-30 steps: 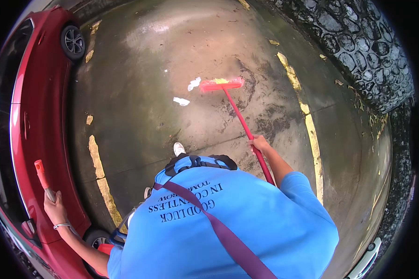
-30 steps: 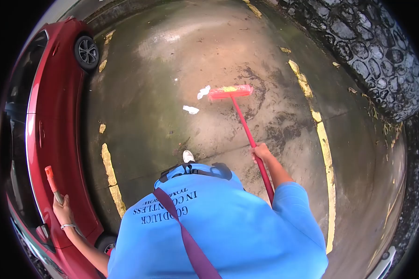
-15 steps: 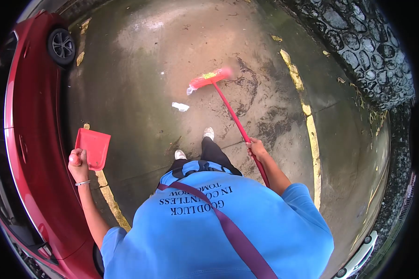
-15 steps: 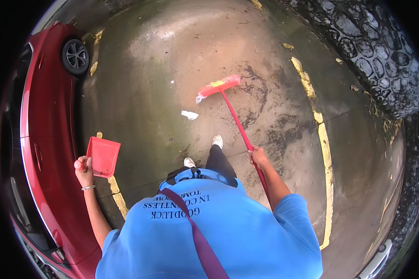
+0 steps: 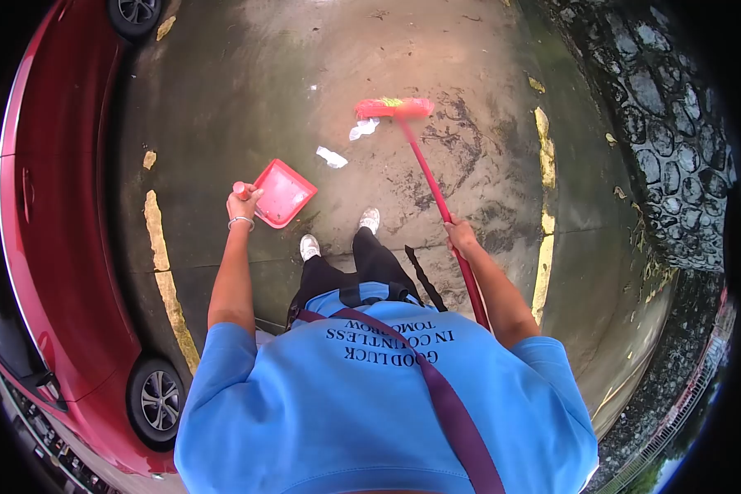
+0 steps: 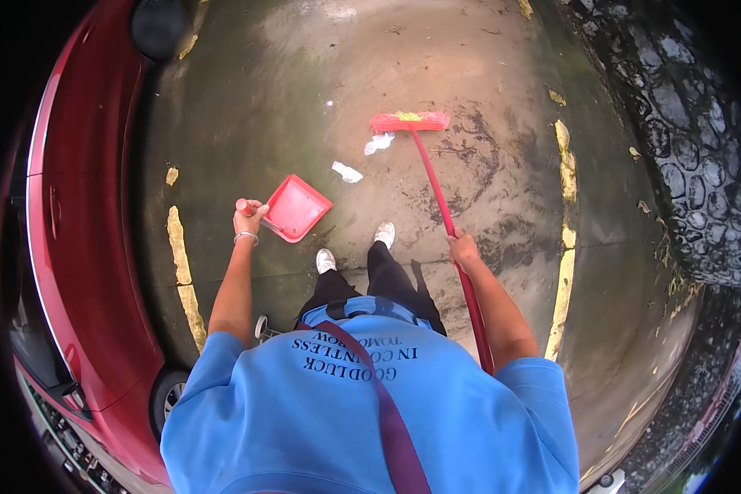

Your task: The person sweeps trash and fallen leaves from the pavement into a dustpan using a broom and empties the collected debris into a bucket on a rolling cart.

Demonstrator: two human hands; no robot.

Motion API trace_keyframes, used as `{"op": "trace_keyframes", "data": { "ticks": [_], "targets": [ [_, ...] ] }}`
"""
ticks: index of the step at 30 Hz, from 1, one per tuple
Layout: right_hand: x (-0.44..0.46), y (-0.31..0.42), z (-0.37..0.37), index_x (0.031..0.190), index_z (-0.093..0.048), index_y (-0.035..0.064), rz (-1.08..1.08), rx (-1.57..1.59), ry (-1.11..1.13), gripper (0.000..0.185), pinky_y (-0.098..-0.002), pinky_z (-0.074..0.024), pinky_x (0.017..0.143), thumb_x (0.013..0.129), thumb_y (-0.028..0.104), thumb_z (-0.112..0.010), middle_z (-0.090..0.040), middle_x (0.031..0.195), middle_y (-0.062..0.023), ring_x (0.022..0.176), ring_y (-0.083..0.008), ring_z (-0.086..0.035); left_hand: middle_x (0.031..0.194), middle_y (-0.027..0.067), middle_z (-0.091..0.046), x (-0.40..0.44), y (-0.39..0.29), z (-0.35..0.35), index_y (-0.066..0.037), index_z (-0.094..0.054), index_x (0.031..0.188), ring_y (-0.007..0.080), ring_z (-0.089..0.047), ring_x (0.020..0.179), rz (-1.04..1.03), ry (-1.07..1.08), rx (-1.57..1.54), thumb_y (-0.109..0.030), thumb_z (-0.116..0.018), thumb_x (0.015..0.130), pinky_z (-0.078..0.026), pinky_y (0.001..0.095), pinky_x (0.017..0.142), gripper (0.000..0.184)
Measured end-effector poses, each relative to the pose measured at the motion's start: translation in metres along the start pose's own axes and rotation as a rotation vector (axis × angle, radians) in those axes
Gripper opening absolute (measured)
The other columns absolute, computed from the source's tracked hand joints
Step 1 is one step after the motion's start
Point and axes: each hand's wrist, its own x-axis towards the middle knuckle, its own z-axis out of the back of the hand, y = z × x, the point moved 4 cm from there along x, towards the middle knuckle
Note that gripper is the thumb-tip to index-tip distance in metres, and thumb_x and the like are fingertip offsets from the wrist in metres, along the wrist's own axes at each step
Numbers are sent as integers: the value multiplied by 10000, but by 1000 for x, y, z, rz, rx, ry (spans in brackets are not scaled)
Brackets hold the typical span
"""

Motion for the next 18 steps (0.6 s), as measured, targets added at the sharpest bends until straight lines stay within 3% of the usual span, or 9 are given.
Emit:
{"op": "trace_keyframes", "data": {
  "ticks": [3, 5, 7, 9, 10, 13, 14, 17, 18],
  "targets": [
    [-21, -1, -21, 1298, -274, 84, 46, -232, 12, 620, -313, -408, 336, 757, 147, -569, -495, 534, -82, 381, -151, -475, 635, 18, -591, -9, 35, -31, -37, -598, 714, 101, -535, 580, -44, 202, 94, -143, -742, 610, -447, 253, 576, 207],
    [-49, -2, -37, 1296, -251, 28, 126, -321, 66, 712, -312, -431, 358, 697, 127, -623, -509, 554, -93, 404, -160, -493, 712, 39, -595, -25, 35, -38, -53, -602, 723, 139, -550, 662, -72, 194, 169, -164, -758, 586, -446, 275, 638, 235],
    [-88, 3, -50, 1292, -269, 35, 34, -368, 183, 709, -293, -440, 407, 681, 130, -615, -528, 613, -115, 449, -160, -517, 749, 46, -592, -36, 39, -43, -57, -609, 729, 148, -553, 695, -35, 151, 217, -180, -770, 567, -445, 286, 664, 260],
    [-114, -3, -57, 1292, -290, 59, 161, -533, 276, 656, -262, -427, 459, 707, 96, -586, -547, 677, -99, 502, -139, -520, 773, 66, -604, -38, 42, -46, -72, -614, 761, 199, -573, 724, 45, 88, 235, -180, -753, 578, -452, 321, 683, 254],
    [-130, -3, -55, 1297, -293, 87, 57, -378, 363, 633, -242, -404, 442, 729, 60, -573, -529, 658, -70, 484, -111, -480, 785, 76, -610, -35, 41, -46, -79, -616, 777, 225, -584, 738, 82, 53, 242, -180, -744, 583, -456, 339, 692, 254],
    [-154, -9, -31, 1302, -301, 132, -227, 94, 560, 612, -191, -352, 410, 757, -14, -539, -497, 639, -16, 454, -72, -413, 771, 80, -619, -20, 50, -39, -67, -610, 781, 196, -593, 717, 326, 43, 6, -177, -753, 589, -463, 322, 680, 263],
    [-164, -8, -23, 1302, -304, 141, -324, 255, 613, 611, -175, -337, 401, 760, -33, -528, -490, 640, -4, 448, -66, -400, 725, 74, -622, -12, 61, -39, -51, -607, 760, 173, -596, 685, 279, 10, 44, -168, -754, 602, -468, 305, 665, 245],
    [-196, 13, -6, 1312, -279, 161, -350, 311, 587, 645, -144, -323, 398, 754, -46, -528, -474, 627, 6, 457, -52, -404, 698, 66, -622, -10, 76, -32, -51, -609, 759, 172, -596, 675, 351, -41, 18, -160, -752, 601, -468, 300, 666, 240],
    [-192, 8, -6, 1336, -192, 201, -311, 241, 607, 673, -218, -349, 335, 774, 7, -507, -430, 582, -7, 409, -66, -381, 715, 74, -630, -14, 79, -31, -50, -615, 759, 170, -600, 688, 393, -5, -70, -165, -752, 598, -468, 300, 676, 241]
  ]
}}
